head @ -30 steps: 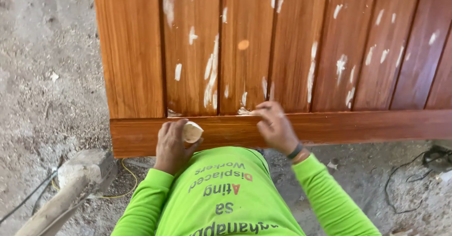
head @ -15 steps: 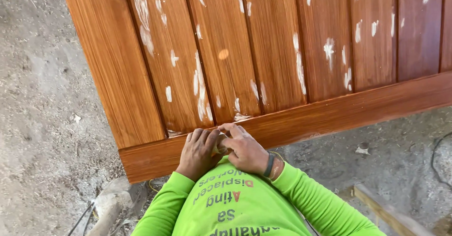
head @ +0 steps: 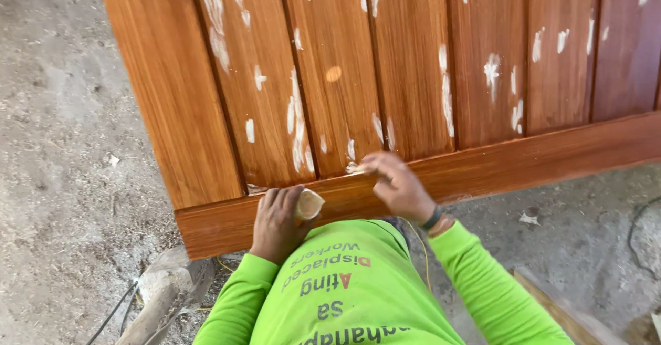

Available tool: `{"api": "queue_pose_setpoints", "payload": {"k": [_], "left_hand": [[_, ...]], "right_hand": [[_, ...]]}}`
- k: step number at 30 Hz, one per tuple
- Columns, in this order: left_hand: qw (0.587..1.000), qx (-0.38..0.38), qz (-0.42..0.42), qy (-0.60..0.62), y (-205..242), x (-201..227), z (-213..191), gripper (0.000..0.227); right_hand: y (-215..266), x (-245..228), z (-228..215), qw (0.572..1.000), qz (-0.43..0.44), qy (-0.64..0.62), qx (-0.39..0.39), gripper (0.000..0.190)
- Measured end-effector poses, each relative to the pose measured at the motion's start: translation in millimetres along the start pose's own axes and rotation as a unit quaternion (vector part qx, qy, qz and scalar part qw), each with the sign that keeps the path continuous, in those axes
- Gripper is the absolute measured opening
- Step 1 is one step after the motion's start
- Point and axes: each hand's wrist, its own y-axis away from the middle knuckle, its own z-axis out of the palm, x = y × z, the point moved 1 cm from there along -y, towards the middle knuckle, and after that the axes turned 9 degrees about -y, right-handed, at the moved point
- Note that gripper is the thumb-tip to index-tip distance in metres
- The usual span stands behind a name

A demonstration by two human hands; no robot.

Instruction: The person applies wood filler by hand to a louvered wooden door panel, dabbing small amounts of filler from a small container into holes and dents across the surface. They work over different sections of the panel and reposition around the door to reach more spots.

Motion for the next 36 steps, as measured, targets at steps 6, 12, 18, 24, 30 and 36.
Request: {"api": "queue_pose_setpoints", "payload": {"k": [6, 12, 18, 24, 30, 36], "left_hand": [[0.998, -0.025, -0.055, 0.018, 16, -9, 0, 0.078], [0.996, -0.026, -0.087, 0.015, 17, -17, -2, 0.079], [0.994, -0.023, -0.110, 0.018, 19, -19, 0, 0.078], [0.993, -0.024, -0.114, 0.025, 24, -17, 4, 0.078], [0.991, -0.013, -0.134, 0.023, 30, -18, 9, 0.078], [0.990, -0.002, -0.140, 0.017, 34, -20, 15, 0.078]], "right_hand": [[-13, 71, -73, 0.958, 0.014, 0.281, 0.052, 0.056], [-35, 60, -75, 0.905, -0.038, 0.422, -0.033, 0.042], [-47, 37, -78, 0.847, -0.068, 0.517, -0.101, 0.031], [-62, 7, -81, 0.707, -0.122, 0.660, -0.223, 0.030], [-98, -46, -93, 0.620, -0.099, 0.714, -0.311, 0.031], [-92, -3, -100, 0.691, -0.184, 0.673, -0.188, 0.019]]}}
